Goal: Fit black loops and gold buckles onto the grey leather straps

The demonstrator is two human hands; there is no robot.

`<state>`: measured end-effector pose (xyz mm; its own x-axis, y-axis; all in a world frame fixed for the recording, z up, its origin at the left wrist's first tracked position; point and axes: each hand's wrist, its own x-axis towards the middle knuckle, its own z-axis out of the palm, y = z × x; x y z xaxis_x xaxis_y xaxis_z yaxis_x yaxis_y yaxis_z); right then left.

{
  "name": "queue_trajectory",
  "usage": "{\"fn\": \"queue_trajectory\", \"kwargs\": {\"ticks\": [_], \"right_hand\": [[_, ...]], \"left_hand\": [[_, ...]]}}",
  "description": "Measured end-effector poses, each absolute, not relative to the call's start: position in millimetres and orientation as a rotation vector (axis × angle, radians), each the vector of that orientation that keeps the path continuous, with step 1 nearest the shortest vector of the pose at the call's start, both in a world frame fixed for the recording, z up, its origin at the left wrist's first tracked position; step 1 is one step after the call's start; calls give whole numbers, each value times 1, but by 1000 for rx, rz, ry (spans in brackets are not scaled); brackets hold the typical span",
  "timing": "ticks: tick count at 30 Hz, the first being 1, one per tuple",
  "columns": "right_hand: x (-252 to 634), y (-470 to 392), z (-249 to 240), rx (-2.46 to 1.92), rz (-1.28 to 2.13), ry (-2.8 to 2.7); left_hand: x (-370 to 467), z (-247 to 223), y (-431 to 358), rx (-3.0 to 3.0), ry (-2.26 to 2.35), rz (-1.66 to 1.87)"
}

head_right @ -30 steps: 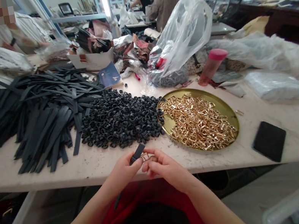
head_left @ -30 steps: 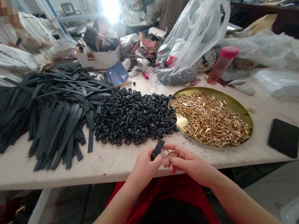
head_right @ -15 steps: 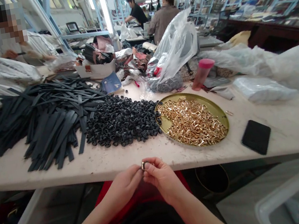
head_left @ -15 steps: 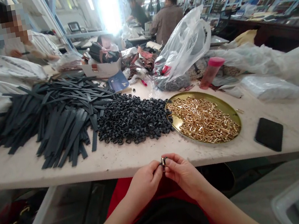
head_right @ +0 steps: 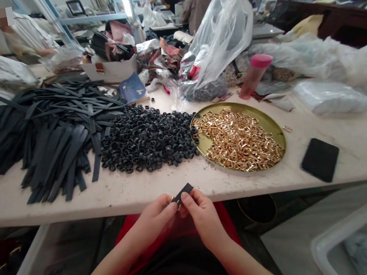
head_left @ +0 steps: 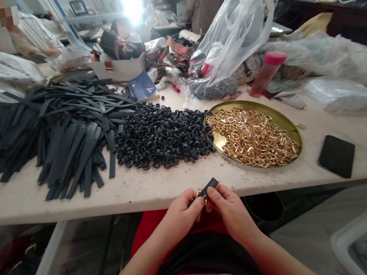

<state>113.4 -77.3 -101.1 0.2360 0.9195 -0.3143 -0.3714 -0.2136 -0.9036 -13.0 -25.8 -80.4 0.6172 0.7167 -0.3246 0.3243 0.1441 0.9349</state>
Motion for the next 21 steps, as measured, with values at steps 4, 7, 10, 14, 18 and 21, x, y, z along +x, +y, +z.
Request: {"fn": "queue_trajectory", "kwargs": {"ticks": [4, 7, 10, 14, 18, 21], "right_hand": [[114, -70, -102, -1233, 1451, -540], [115, -70, -101, -1446, 1209, -797], [118, -71, -100, -1597, 875, -1081], [124, -69, -100, -1512, 1227, -950], [127, -69, -98, -1483, 1344, -925], [127, -74, -97, -1615, 988, -1153]], "left_hand": [[-12, -88, -21, 1265, 952, 293], [-9, -91, -21, 1291, 1046, 299], [-8, -93, -23, 1456, 1130, 375], [-9, -90, -24, 1607, 1139, 382], [-10, -84, -24, 1583, 1105, 324], [-9, -84, -28, 1576, 1133, 317]]}}
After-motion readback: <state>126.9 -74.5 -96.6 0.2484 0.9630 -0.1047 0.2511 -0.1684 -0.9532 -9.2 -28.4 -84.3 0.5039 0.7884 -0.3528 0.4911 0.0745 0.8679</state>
